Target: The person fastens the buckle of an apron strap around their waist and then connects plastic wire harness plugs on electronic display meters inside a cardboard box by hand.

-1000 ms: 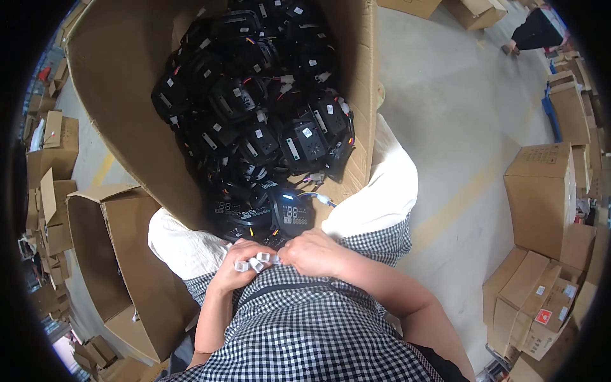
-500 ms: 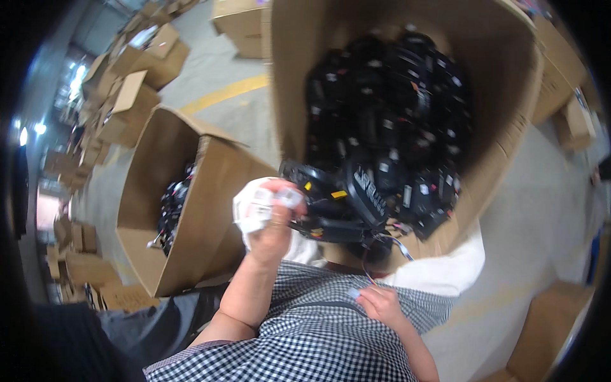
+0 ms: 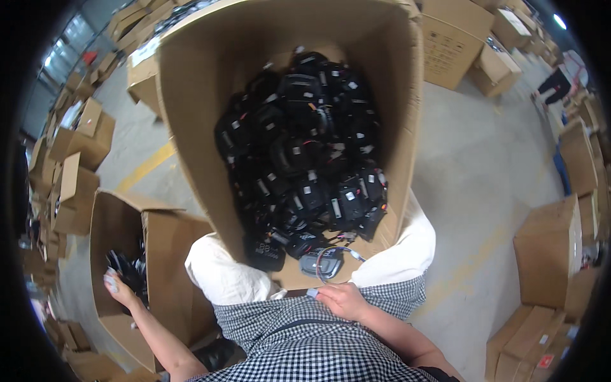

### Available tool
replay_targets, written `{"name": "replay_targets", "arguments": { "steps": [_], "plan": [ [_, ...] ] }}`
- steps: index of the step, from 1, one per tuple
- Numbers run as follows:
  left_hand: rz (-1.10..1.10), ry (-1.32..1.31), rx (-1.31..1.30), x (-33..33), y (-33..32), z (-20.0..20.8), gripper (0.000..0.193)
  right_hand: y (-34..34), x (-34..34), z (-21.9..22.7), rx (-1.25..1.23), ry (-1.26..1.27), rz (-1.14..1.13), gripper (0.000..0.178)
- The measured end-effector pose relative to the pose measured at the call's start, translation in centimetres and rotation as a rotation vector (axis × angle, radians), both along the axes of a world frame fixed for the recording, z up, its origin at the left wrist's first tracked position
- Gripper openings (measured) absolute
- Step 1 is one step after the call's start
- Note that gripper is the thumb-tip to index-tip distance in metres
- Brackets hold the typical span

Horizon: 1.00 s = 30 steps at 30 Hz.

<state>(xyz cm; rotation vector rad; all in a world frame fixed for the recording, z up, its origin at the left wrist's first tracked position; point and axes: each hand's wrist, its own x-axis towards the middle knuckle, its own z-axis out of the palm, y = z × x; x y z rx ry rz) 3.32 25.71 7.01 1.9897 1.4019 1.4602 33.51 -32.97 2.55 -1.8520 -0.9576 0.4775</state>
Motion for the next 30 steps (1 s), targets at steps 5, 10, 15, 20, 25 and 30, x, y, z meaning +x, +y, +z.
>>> {"name": "replay_targets", "arguments": {
  "steps": [5, 10, 15, 20, 25, 30],
  "plan": [
    [-0.289, 0.172, -0.905, 5.1, -4.4, -3.5, 0.06, -0.5, 2.7, -0.5, 0.019, 0.344, -0.244, 0.014],
    [-0.061, 0.506, -0.4, 9.8, -5.8, 2.5, 0.076, 5.3, 14.2, -0.6, 0.408, 0.808, -0.382, 0.02],
    [-0.52, -0.018, -0.162, 19.9, -13.2, 6.8, 0.041, 12.1, 24.5, -4.9, 0.76, 1.21, -0.695, 0.022],
    [-0.852, 0.091, -0.025, 26.2, -23.9, 8.6, 0.032, 14.8, 27.1, -5.8, 0.927, 1.103, -0.641, 0.019],
    [-1.139, 0.369, -0.117, 28.8, -31.4, 4.9, 0.044, 13.3, 16.8, 0.1, 0.258, -0.223, -0.312, 0.012],
    [-1.269, 0.508, -0.401, 29.0, -37.7, -3.7, 0.051, 7.5, 3.6, -5.3, 0.083, -0.138, -0.064, 0.012]
  ]
}}
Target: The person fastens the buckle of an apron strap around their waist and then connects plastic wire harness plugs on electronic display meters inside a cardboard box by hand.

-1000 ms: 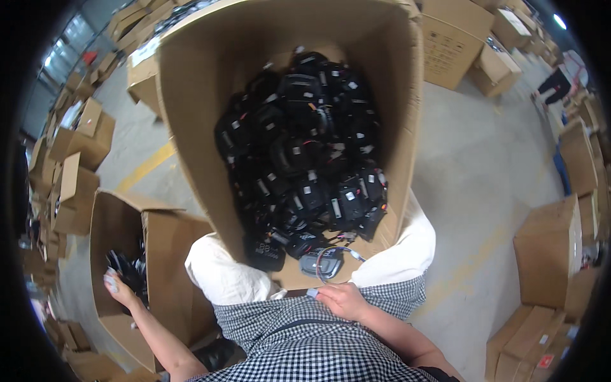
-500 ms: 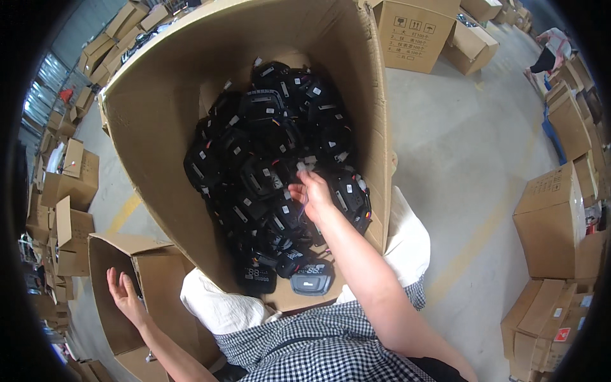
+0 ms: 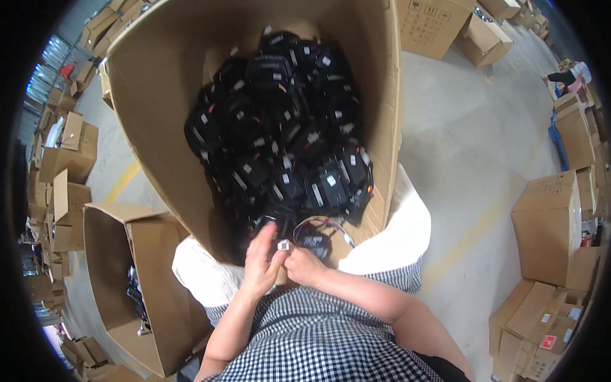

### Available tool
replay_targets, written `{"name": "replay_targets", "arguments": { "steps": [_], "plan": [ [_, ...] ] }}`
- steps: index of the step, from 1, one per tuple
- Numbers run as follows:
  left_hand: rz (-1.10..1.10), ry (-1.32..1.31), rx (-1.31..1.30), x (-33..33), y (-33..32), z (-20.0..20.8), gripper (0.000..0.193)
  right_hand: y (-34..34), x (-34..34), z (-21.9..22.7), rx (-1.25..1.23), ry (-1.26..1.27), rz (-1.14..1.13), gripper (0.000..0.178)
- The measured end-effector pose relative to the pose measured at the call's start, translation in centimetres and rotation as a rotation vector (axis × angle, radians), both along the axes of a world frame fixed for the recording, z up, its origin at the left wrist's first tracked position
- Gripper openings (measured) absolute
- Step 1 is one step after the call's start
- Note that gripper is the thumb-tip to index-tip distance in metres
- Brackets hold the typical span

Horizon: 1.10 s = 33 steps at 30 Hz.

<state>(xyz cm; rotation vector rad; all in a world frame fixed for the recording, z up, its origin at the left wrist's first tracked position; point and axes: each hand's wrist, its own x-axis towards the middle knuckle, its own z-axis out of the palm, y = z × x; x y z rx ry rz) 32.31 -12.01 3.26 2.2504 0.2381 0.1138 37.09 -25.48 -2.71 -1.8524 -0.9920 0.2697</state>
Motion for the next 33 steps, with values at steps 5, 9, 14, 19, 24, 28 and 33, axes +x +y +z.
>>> {"name": "replay_targets", "arguments": {
  "steps": [5, 9, 14, 19, 24, 28, 33],
  "plan": [
    [0.05, 0.148, -0.511, -4.0, -2.2, -4.2, 0.026, -3.6, -2.7, -0.8, -0.278, 0.054, 0.224, 0.015],
    [0.153, 0.263, -0.967, -4.7, -2.2, -4.3, 0.024, -6.7, -1.1, 3.7, -0.224, 0.677, 0.07, 0.02],
    [0.107, 0.248, -0.747, -4.8, -2.8, -3.9, 0.027, -7.4, -0.2, 4.5, -0.24, 0.807, -0.12, 0.024],
    [0.119, 0.074, -0.31, -3.9, -2.0, -2.1, 0.027, -6.9, 0.3, 4.2, -0.078, 1.175, -0.137, 0.027],
    [-0.048, -0.303, 0.379, -1.0, 0.5, 4.3, 0.031, -8.2, 0.0, 4.9, 0.026, 1.187, -0.21, 0.021],
    [-0.318, -0.044, 0.21, -0.7, -1.4, 1.4, 0.027, -9.2, -0.3, 3.7, 0.076, 1.205, -0.283, 0.02],
    [-0.204, 0.095, -0.326, -2.9, -3.2, -3.9, 0.025, -9.6, -0.6, 3.4, 0.073, 1.229, -0.359, 0.021]
  ]
}}
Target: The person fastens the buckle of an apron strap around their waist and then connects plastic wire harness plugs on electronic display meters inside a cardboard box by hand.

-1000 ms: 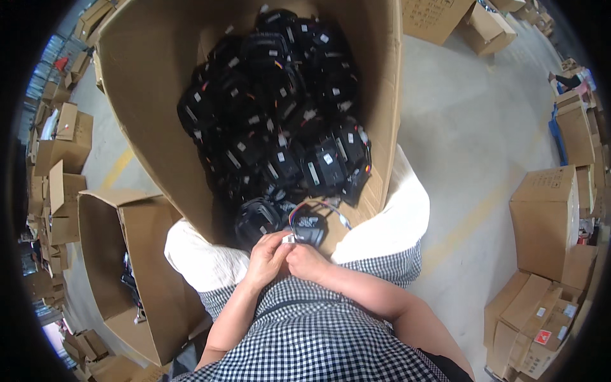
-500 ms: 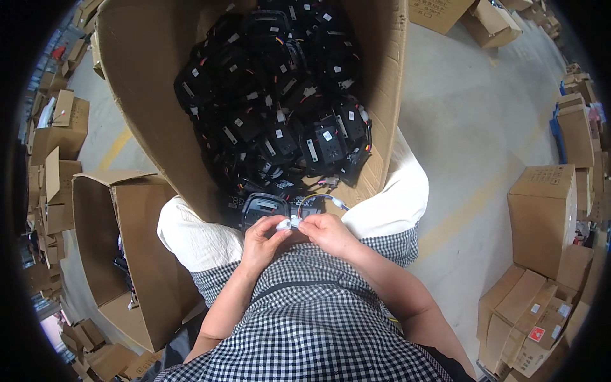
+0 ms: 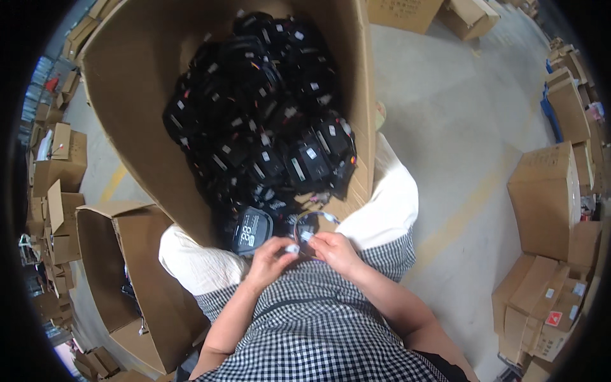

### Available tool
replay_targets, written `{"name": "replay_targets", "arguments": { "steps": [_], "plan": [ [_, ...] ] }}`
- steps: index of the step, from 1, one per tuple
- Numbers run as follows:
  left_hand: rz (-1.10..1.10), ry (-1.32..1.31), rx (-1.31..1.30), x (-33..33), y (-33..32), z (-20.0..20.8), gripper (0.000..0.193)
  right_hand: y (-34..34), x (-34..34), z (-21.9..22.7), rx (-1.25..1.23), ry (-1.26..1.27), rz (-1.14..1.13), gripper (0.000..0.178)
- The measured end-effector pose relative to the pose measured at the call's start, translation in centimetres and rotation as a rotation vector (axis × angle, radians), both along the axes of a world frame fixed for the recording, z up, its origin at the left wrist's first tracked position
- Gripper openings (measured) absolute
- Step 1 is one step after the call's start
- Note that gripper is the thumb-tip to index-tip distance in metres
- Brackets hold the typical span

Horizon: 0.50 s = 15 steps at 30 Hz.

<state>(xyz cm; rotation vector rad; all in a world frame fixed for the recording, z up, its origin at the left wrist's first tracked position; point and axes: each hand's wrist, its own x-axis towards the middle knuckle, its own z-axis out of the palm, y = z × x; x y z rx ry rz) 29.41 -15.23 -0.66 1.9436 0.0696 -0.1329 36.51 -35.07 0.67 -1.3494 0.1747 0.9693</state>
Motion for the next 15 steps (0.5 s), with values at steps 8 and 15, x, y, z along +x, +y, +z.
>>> {"name": "replay_targets", "arguments": {
  "steps": [8, 15],
  "plan": [
    [0.042, 0.043, -0.129, -0.5, -0.7, -1.4, 0.027, 0.0, -1.1, -1.4, -0.25, -0.197, 0.358, 0.03],
    [-0.017, 0.352, -0.26, -3.0, -0.7, -1.5, 0.025, 0.2, -0.1, -0.9, -0.025, 0.091, 0.585, 0.03]
  ]
}}
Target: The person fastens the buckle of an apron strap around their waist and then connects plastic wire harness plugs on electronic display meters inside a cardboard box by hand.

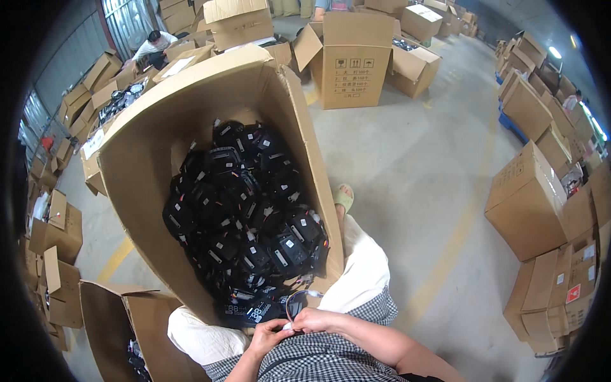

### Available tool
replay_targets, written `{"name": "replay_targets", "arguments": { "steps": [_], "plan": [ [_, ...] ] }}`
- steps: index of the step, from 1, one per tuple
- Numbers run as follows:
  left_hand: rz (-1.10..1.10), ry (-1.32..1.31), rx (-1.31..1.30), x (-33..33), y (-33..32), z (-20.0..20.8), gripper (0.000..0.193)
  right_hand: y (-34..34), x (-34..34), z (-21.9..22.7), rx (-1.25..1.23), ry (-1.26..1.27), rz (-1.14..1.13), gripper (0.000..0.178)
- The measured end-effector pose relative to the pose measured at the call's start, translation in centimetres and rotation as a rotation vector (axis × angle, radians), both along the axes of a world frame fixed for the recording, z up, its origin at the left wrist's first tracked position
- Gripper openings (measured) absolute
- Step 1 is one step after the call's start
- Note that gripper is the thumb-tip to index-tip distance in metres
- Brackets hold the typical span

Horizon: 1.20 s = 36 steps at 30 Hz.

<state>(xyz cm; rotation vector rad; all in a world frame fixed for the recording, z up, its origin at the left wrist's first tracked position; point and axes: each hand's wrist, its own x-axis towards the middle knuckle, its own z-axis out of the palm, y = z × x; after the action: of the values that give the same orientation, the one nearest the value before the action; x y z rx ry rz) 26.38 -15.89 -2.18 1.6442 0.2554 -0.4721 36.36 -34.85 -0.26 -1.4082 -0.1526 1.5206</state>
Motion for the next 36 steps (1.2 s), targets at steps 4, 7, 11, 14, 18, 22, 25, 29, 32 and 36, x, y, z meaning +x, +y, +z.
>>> {"name": "replay_targets", "arguments": {
  "steps": [4, 7, 11, 14, 18, 22, 25, 29, 32, 36],
  "plan": [
    [-0.027, -0.008, 0.012, 0.1, 0.6, -1.0, 0.026, 0.8, 0.3, -1.9, 0.034, -0.305, 0.106, 0.029],
    [0.028, 0.156, -0.199, 1.4, 0.5, -0.8, 0.021, 1.5, 1.2, -1.5, -0.081, -0.467, 0.2, 0.034],
    [0.045, 0.183, -0.289, 2.4, 0.4, 0.0, 0.018, 1.6, 2.8, 0.0, -0.157, -0.511, 0.319, 0.033],
    [0.045, 0.013, -0.078, 2.2, 0.6, 1.1, 0.019, 1.5, 4.3, -0.7, -0.073, -0.358, 0.306, 0.027],
    [0.379, -0.067, -0.059, 1.4, 1.6, 3.5, 0.017, 4.5, 7.5, 0.1, 0.147, -0.038, -0.16, 0.022],
    [0.657, -0.161, -0.285, 1.8, 2.7, 5.9, 0.016, 10.9, 14.8, 0.0, 0.013, -0.206, -0.673, 0.02],
    [0.688, -0.15, -0.372, 1.9, 2.9, 6.2, 0.021, 14.9, 19.5, -3.9, -0.031, -0.061, -0.919, 0.031],
    [0.594, -0.203, -0.111, 1.9, 3.2, 6.7, 0.021, 16.5, 20.3, -6.4, -0.062, -0.131, -0.986, 0.029],
    [0.651, -0.233, 0.021, 3.2, 3.6, 7.6, 0.011, 15.6, 17.0, -7.2, 0.011, -0.431, -0.753, 0.021],
    [0.704, -0.151, -0.021, 3.6, 3.6, 7.0, 0.01, 14.8, 12.2, -5.2, -0.093, -1.002, -0.592, 0.019]
  ]
}}
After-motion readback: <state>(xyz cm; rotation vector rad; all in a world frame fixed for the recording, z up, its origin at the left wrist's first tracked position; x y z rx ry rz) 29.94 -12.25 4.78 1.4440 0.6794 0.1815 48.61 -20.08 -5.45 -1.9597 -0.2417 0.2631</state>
